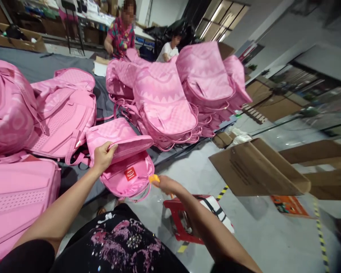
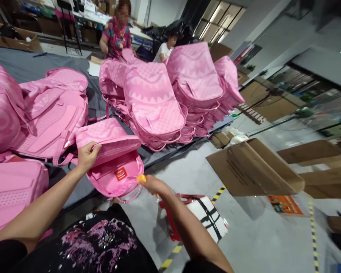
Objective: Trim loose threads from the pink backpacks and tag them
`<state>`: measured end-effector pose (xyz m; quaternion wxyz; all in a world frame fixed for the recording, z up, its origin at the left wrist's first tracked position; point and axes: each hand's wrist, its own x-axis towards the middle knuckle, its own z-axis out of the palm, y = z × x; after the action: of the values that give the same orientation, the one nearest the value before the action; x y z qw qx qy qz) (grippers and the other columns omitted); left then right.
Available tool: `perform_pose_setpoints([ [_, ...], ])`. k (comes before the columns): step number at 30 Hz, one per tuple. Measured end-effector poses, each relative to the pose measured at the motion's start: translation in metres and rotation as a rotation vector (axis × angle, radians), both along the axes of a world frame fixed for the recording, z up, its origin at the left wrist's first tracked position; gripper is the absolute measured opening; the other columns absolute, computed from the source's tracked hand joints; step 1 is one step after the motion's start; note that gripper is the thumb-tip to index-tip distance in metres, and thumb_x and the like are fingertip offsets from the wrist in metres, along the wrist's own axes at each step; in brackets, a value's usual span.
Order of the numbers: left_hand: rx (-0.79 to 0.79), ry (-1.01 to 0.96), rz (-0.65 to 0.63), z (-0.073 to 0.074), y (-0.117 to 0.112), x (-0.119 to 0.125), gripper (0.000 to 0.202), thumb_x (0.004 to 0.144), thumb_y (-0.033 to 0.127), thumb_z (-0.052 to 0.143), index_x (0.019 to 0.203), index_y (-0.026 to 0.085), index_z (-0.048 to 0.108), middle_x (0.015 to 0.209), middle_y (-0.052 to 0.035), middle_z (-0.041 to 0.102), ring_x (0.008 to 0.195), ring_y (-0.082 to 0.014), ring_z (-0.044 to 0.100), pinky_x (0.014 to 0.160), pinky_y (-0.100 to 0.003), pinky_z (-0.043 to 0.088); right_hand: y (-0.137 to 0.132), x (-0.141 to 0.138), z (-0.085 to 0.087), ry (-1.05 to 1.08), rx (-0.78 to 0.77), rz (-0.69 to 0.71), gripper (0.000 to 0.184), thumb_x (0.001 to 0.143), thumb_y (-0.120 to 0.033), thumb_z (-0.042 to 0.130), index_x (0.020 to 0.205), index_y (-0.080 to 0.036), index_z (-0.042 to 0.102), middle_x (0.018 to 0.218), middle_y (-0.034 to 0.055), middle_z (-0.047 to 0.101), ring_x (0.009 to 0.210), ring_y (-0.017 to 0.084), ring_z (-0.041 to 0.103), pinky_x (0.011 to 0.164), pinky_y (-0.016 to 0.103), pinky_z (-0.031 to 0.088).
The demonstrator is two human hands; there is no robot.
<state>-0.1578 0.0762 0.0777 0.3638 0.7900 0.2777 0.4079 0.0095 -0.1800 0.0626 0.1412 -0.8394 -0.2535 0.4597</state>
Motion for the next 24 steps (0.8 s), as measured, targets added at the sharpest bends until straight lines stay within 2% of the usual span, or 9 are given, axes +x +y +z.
perform_pose_setpoints([
  [3,-0.005,0.027,-0.014,-0.001,-0.004,-0.003,0.032,0.087,0.044,0.053,0.074,0.016,0.063,0.053,0.0050,0.045,0.051,-0.0093,0.043,0.053,-0.021,0.031,-0.004,-0.001,-0.010,0.072,0.076,-0.065,0.033,0.088,-0.051,0.056,0.082,-0.018,0.051,0.046,-0.0065,0.046,0.034,0.010,0.043,0.035,0.020,0.035],
  [5,0.014,0.055,-0.023,-0.004,-0.008,-0.005,0.033,0.087,0.045,0.052,0.075,0.017,0.065,0.052,0.0049,0.047,0.051,-0.0096,0.045,0.053,-0.021,0.032,-0.007,-0.003,-0.022,0.155,0.229,-0.198,0.039,0.091,-0.058,0.048,0.081,-0.020,0.047,0.046,-0.0091,0.041,0.035,0.008,0.038,0.036,0.019,0.033],
  [9,0.069,0.104,-0.102,-0.018,-0.022,-0.013,0.034,0.088,0.047,0.052,0.084,0.018,0.068,0.065,0.0014,0.063,0.062,-0.0135,0.059,0.060,-0.023,0.041,-0.014,-0.014,-0.054,0.393,0.443,-0.331,0.047,0.090,-0.066,0.038,0.076,-0.021,0.043,0.046,-0.0093,0.037,0.034,0.007,0.032,0.035,0.019,0.028],
  [15,0.106,0.274,-0.397,-0.059,-0.060,-0.039,0.033,0.087,0.049,0.055,0.101,0.024,0.072,0.104,-0.0075,0.073,0.099,-0.0261,0.067,0.089,-0.036,0.052,-0.051,-0.035,-0.081,0.326,0.417,-0.404,0.041,0.087,-0.062,0.042,0.076,-0.023,0.044,0.043,-0.0087,0.036,0.030,0.008,0.030,0.032,0.021,0.025],
  [18,0.095,0.367,-0.516,-0.088,-0.066,-0.060,0.054,0.078,0.054,0.065,0.128,0.034,0.062,0.139,-0.0056,0.058,0.131,-0.0312,0.050,0.109,-0.041,0.043,-0.091,-0.042,-0.086,0.349,0.395,-0.436,0.046,0.084,-0.066,0.042,0.074,-0.021,0.048,0.044,-0.0061,0.041,0.032,0.009,0.036,0.034,0.021,0.028],
  [19,0.079,0.352,-0.449,-0.099,-0.063,-0.066,0.067,0.076,0.056,0.065,0.137,0.033,0.054,0.148,-0.0062,0.048,0.139,-0.0323,0.041,0.115,-0.043,0.036,-0.108,-0.044,-0.089,0.362,0.408,-0.457,0.049,0.082,-0.068,0.044,0.075,-0.020,0.051,0.046,-0.0045,0.045,0.035,0.010,0.040,0.036,0.021,0.031],
  [21,-0.005,0.291,-0.145,-0.121,-0.049,-0.073,0.089,0.074,0.060,0.062,0.150,0.022,0.035,0.158,-0.0124,0.032,0.147,-0.0341,0.025,0.121,-0.049,0.022,-0.143,-0.046,-0.099,0.370,0.451,-0.520,0.054,0.078,-0.072,0.050,0.082,-0.018,0.057,0.055,-0.0005,0.055,0.044,0.012,0.051,0.042,0.021,0.035],
  [23,-0.209,0.264,0.183,-0.139,-0.032,-0.074,0.104,0.072,0.062,0.061,0.153,0.011,0.020,0.160,-0.0205,0.022,0.149,-0.0363,0.017,0.121,-0.054,0.016,-0.173,-0.044,-0.113,0.357,0.449,-0.588,0.057,0.070,-0.073,0.058,0.087,-0.019,0.060,0.061,0.0010,0.059,0.052,0.014,0.057,0.047,0.022,0.039],
  [24,-0.355,0.257,0.273,-0.147,-0.024,-0.073,0.110,0.070,0.061,0.063,0.153,0.008,0.016,0.159,-0.0231,0.020,0.149,-0.0368,0.018,0.120,-0.054,0.017,-0.183,-0.041,-0.121,0.344,0.434,-0.623,0.059,0.066,-0.073,0.062,0.088,-0.019,0.060,0.064,0.0015,0.060,0.056,0.015,0.060,0.050,0.023,0.040],
])
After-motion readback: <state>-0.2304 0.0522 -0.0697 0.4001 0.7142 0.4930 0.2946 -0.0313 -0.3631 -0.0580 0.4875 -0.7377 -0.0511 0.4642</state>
